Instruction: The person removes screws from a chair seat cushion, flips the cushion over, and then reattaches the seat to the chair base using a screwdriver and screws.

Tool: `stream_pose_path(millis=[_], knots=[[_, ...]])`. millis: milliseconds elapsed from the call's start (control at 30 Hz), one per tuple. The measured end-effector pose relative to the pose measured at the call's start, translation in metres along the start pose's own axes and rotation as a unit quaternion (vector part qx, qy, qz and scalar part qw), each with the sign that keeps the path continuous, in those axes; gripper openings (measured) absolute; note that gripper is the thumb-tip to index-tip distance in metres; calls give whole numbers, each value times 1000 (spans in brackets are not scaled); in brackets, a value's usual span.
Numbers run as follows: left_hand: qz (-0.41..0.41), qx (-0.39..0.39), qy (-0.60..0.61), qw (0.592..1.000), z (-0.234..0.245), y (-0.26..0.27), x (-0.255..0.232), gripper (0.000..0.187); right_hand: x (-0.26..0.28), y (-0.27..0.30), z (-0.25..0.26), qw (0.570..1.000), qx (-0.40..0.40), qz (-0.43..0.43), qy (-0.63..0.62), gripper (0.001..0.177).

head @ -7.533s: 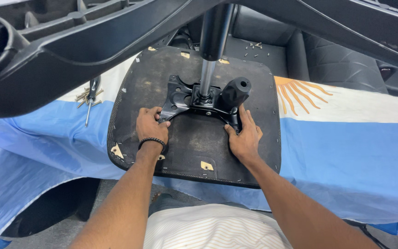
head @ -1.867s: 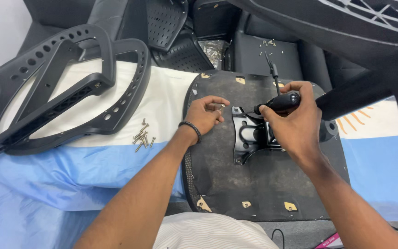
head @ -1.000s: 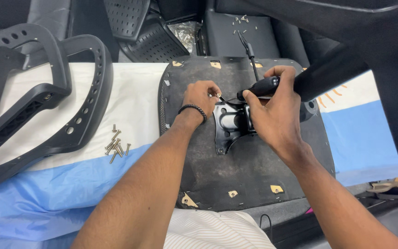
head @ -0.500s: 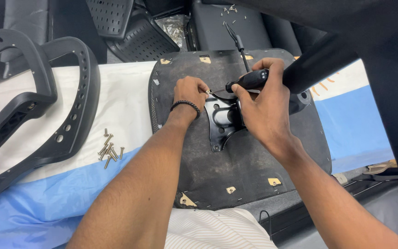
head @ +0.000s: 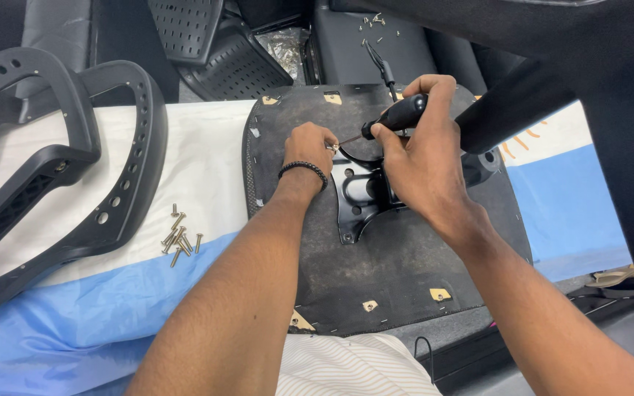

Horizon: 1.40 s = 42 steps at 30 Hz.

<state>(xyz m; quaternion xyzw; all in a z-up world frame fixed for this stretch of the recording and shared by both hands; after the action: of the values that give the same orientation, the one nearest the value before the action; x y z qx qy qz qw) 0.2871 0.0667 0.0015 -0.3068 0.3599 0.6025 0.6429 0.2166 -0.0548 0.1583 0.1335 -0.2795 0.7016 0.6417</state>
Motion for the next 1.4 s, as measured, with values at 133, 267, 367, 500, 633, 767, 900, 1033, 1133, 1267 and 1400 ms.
stream_pose_path(millis=[133, 267, 367, 500, 633, 767, 900, 1033, 1133, 1267, 1400], knots=[[16, 14, -15, 1000, -2, 0, -3, 17, 2, -4, -2, 999, 6, 32, 3, 44], [38, 32, -2, 999, -3, 0, -2, 18, -2, -6, -3, 1000, 24, 0, 7, 43], [43, 33, -5, 999, -3, 0, -2, 19, -1, -7, -2, 1000, 21, -2, 14, 43], [34, 28, -3, 999, -2, 0, -2, 19, 2, -7, -2, 1000, 14, 15, 12, 44], [29, 28, 5, 999, -4, 0, 0, 19, -1, -6, -3, 1000, 12, 3, 0, 43], [38, 29, 16, 999, -6, -3, 5, 20, 0, -7, -3, 1000, 7, 14, 18, 45], [44, 45, 15, 998, -10, -7, 8, 21, 0, -10, -3, 1000, 14, 14, 17, 44], [11, 28, -33, 999, -10, -6, 5, 18, 0, -12, -4, 1000, 13, 16, 15, 45], [31, 43, -18, 998, -12, -6, 7, 17, -2, -15, -5, 1000, 17, 11, 12, 44], [56, 60, 12, 997, -16, -8, 12, 16, 1, -16, -4, 998, 3, 64, 16, 45], [40, 50, 17, 998, -17, -11, 13, 14, -1, -16, -5, 998, 7, 59, 13, 44]])
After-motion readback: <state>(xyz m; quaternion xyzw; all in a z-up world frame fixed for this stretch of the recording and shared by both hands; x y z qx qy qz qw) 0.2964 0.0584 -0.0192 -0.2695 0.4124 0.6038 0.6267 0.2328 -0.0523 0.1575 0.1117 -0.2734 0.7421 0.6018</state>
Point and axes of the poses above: each hand's wrist, its own y-axis away from the middle knuckle, its own z-axis out of the back of the hand, x = y × z, the point moved 6 cm from there along -y, towards the middle knuckle, and after that the axes turned 4 degrees about -z, right-handed, at the moved point
